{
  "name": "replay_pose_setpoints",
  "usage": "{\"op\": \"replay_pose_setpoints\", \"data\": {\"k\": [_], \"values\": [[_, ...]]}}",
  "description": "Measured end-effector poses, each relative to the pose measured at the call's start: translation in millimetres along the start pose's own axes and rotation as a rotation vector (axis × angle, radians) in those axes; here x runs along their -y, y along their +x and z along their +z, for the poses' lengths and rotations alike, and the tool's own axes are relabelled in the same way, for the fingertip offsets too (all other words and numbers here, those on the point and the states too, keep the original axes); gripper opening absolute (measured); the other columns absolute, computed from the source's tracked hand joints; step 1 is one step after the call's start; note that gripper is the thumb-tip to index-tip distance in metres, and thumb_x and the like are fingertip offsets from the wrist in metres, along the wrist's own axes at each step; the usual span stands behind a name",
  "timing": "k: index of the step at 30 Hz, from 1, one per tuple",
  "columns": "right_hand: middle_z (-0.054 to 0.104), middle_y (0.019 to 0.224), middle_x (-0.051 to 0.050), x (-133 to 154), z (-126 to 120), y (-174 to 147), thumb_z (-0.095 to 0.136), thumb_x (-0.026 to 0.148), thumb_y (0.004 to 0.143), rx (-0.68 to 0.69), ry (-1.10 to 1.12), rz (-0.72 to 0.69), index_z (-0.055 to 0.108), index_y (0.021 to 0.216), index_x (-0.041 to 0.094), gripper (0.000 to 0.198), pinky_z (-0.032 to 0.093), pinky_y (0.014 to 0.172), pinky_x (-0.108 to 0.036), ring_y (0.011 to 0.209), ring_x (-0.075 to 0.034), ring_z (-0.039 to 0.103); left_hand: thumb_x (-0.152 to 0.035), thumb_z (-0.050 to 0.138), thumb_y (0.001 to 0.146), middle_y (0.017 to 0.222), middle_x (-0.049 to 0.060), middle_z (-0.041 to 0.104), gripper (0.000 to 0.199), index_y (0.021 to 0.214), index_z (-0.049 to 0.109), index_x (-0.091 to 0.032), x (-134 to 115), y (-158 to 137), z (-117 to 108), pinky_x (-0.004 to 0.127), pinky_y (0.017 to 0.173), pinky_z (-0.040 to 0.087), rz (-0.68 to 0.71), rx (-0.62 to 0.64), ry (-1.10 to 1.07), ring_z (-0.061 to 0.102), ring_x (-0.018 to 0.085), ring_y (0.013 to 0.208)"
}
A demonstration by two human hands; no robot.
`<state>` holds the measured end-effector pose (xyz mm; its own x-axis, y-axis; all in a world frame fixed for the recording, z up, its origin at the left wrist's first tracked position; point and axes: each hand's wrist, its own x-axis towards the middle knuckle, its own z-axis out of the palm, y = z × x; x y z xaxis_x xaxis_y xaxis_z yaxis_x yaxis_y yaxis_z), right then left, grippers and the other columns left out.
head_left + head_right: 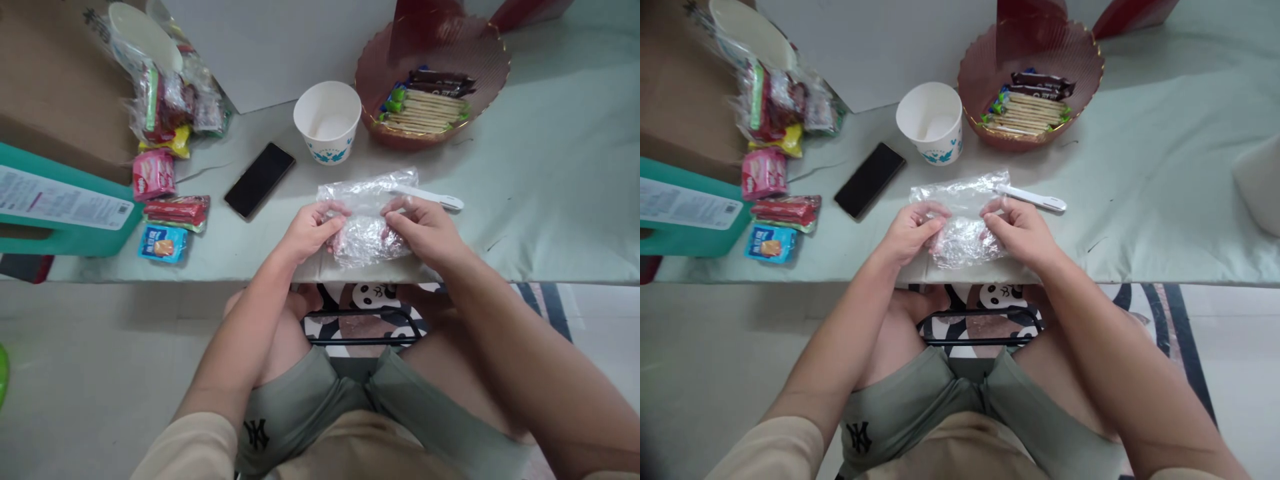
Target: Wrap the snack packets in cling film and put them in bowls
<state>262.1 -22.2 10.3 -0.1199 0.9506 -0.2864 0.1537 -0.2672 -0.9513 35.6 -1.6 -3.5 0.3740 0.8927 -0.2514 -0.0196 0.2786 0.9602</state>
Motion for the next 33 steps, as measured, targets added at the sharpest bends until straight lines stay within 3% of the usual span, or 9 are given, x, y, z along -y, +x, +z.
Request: {"op": "replay_pose_setpoints", "data": {"k": [5, 10, 13, 16, 19, 23, 27, 29, 33], "values": [[0.063, 0.062, 0.003, -3, 1, 4, 0.07, 0.038, 0.079, -0.051, 0.173, 0.016, 0.066, 0.097, 0.026, 0.022, 0.033, 0.046, -0.025, 0.047, -0.011, 0.046, -0.033, 0.083, 0.07, 0.051, -0.008, 0.056, 0.022, 0.081, 0.069, -0.022, -3, 8, -3, 0.018, 0.039, 0.039, 0.104, -0.096, -0.211, 0.05, 0.006, 0.039], [0.059, 0.059, 0.001, 2, 1, 13, 0.071, 0.035, 0.062, -0.071, 0.432, 0.003, 0.062, 0.068, 0.024, 0.016, 0.041, 0.05, -0.029, 0.051, -0.013, 0.051, -0.042, 0.072, 0.076, 0.063, -0.001, 0.059, 0.027, 0.066, 0.066, -0.018, -13, 18, -3, 0.021, 0.044, 0.044, 0.064, -0.1, -0.282, 0.053, 0.008, 0.048], [0.063, 0.063, -0.005, 2, -1, 19, 0.063, 0.054, 0.065, -0.015, 0.461, -0.008, 0.067, 0.062, 0.023, 0.032, 0.045, 0.055, -0.033, 0.058, -0.017, 0.056, -0.051, 0.067, 0.08, 0.063, 0.0, 0.054, 0.037, 0.063, 0.063, -0.018, -13, 26, -6, 0.022, 0.044, 0.04, 0.092, -0.143, -0.232, 0.049, 0.008, 0.05], [0.061, 0.065, -0.006, -1, 0, 22, 0.06, 0.059, 0.076, -0.099, 0.246, -0.005, 0.064, 0.058, 0.021, 0.042, 0.041, 0.057, -0.031, 0.06, -0.015, 0.052, -0.03, 0.079, 0.066, 0.064, -0.003, 0.052, 0.018, 0.071, 0.065, -0.019, -7, 31, -8, 0.019, 0.046, 0.036, 0.154, -0.169, -0.14, 0.045, 0.007, 0.053], [0.055, 0.067, 0.001, -6, 4, 25, 0.074, 0.041, 0.073, -0.221, 0.054, -0.065, 0.061, 0.073, 0.021, 0.023, 0.037, 0.057, -0.028, 0.059, -0.011, 0.045, -0.012, 0.077, 0.057, 0.076, -0.003, 0.058, 0.034, 0.088, 0.068, -0.022, -1, 35, -7, 0.019, 0.051, 0.044, 0.175, -0.162, -0.073, 0.052, 0.008, 0.059], [0.055, 0.081, 0.004, -7, 8, 29, 0.079, 0.033, 0.063, -0.195, 0.181, -0.105, 0.051, 0.111, 0.028, 0.056, 0.042, 0.061, -0.028, 0.067, -0.014, 0.053, -0.011, 0.071, 0.059, 0.097, 0.002, 0.064, 0.047, 0.104, 0.064, -0.024, 2, 37, -7, 0.023, 0.053, 0.052, 0.233, -0.164, -0.006, 0.06, 0.011, 0.067], [0.061, 0.082, 0.0, -2, 8, 27, 0.076, 0.032, 0.065, -0.084, 0.105, 0.007, 0.055, 0.091, 0.023, 0.035, 0.04, 0.062, -0.028, 0.069, -0.014, 0.053, -0.014, 0.068, 0.065, 0.109, 0.006, 0.064, 0.049, 0.112, 0.061, -0.026, 8, 39, -12, 0.023, 0.052, 0.05, 0.337, -0.153, 0.125, 0.064, 0.014, 0.074], [0.064, 0.083, -0.002, 1, 9, 24, 0.071, 0.029, 0.066, -0.115, 0.114, 0.014, 0.048, 0.073, 0.022, 0.025, 0.038, 0.062, -0.027, 0.071, -0.014, 0.054, -0.015, 0.067, 0.068, 0.115, 0.006, 0.063, 0.049, 0.114, 0.059, -0.028, 12, 39, -14, 0.023, 0.056, 0.05, 0.433, -0.274, 0.237, 0.066, 0.015, 0.081], [0.067, 0.082, -0.001, 3, 14, 20, 0.067, 0.027, 0.066, -0.22, 0.147, -0.042, 0.042, 0.068, 0.022, 0.026, 0.037, 0.063, -0.026, 0.074, -0.014, 0.056, -0.02, 0.065, 0.078, 0.103, 0.005, 0.062, 0.028, 0.105, 0.059, -0.026, 14, 31, -3, 0.031, 0.075, 0.054, 0.736, -0.583, 0.538, 0.062, 0.017, 0.09]]}}
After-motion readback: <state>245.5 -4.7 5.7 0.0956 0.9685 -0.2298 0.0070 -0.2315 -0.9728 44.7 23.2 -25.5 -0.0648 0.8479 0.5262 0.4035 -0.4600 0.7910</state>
